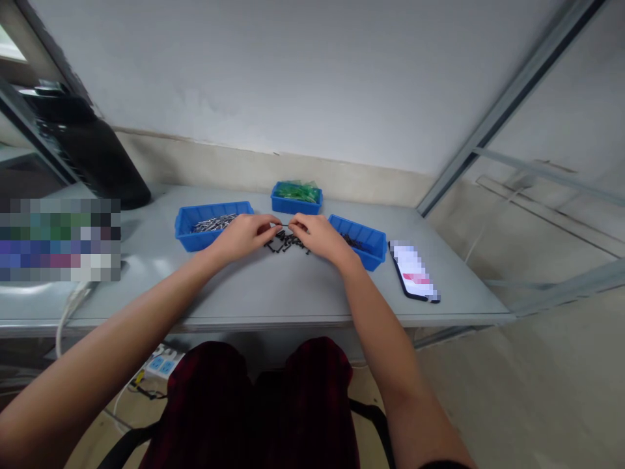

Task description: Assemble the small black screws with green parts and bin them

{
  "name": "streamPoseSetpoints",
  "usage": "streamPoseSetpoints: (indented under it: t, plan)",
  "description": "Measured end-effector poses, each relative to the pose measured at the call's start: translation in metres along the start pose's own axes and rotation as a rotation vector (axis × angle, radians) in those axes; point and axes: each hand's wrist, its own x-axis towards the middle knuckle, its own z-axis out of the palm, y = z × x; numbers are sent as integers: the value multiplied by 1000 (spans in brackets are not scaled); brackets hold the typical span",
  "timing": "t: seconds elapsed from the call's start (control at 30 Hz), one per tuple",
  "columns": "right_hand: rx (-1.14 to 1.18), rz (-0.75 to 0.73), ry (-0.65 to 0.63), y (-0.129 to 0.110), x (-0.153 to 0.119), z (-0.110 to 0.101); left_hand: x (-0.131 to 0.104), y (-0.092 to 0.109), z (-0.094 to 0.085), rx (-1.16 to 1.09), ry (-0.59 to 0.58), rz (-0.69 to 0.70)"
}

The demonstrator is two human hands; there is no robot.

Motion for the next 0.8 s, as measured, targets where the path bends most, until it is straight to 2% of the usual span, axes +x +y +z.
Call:
streamPoseSetpoints:
  t: [0.33,0.57,0.8]
  plan:
    - [55,-39,139,0,2,2,-1,1,1,-9,-24,38]
    - [51,-124,234,-9,-1,4,0,5,3,-171,-22,66]
    - [70,-105,195,-5,-1,3,-1,3,3,-165,-24,64]
